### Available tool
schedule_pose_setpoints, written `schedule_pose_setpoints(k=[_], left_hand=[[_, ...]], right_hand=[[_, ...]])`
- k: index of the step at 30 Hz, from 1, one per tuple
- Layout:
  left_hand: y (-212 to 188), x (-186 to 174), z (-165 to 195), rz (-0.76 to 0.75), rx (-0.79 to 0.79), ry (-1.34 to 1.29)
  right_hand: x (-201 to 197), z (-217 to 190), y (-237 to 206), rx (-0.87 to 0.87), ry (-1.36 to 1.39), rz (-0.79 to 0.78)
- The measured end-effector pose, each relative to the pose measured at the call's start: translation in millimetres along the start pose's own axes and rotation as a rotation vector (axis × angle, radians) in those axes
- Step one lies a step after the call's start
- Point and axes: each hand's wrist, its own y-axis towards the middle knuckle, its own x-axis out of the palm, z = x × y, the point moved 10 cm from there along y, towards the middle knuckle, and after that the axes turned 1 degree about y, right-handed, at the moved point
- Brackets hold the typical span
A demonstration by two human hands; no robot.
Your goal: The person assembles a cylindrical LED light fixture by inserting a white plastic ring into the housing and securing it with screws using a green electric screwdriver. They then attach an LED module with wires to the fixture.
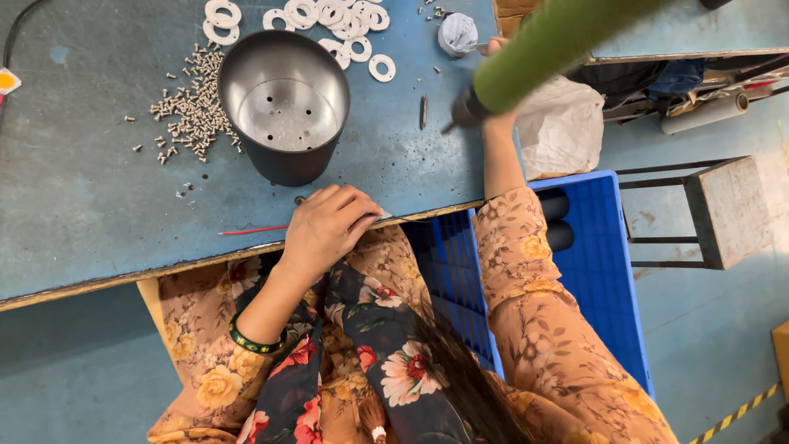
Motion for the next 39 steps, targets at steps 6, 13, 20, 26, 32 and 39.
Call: schedule_pose_setpoints(k=[6,13,20,26,32,39], left_hand=[[-0.2,-0.2,0.0,-0.018,0.001,0.008],[0.7,-2.0,0.7,-0.012,-0.006,0.0],[-3.8,-6.4,-8.1,0.037,-0.042,-0.01],[-12.3,-5.8,-21.5,0.031,-0.089,-0.057],[-19.4,-1.4,-32.1,0.021,-0.089,-0.059],[-18.9,-6.4,-36.8,0.116,-0.071,-0.136]], right_hand=[[5.6,27.5,-5.2,0.316,0.249,-0.079],[5.2,23.8,0.4,0.37,0.388,-0.063],[3.3,-1.8,11.4,0.162,0.249,-0.021],[-5.9,-3.0,0.6,0.325,0.362,0.182],[8.3,-27.8,-6.8,0.313,0.385,0.025],[6.3,-0.6,-9.2,0.363,0.445,0.061]])
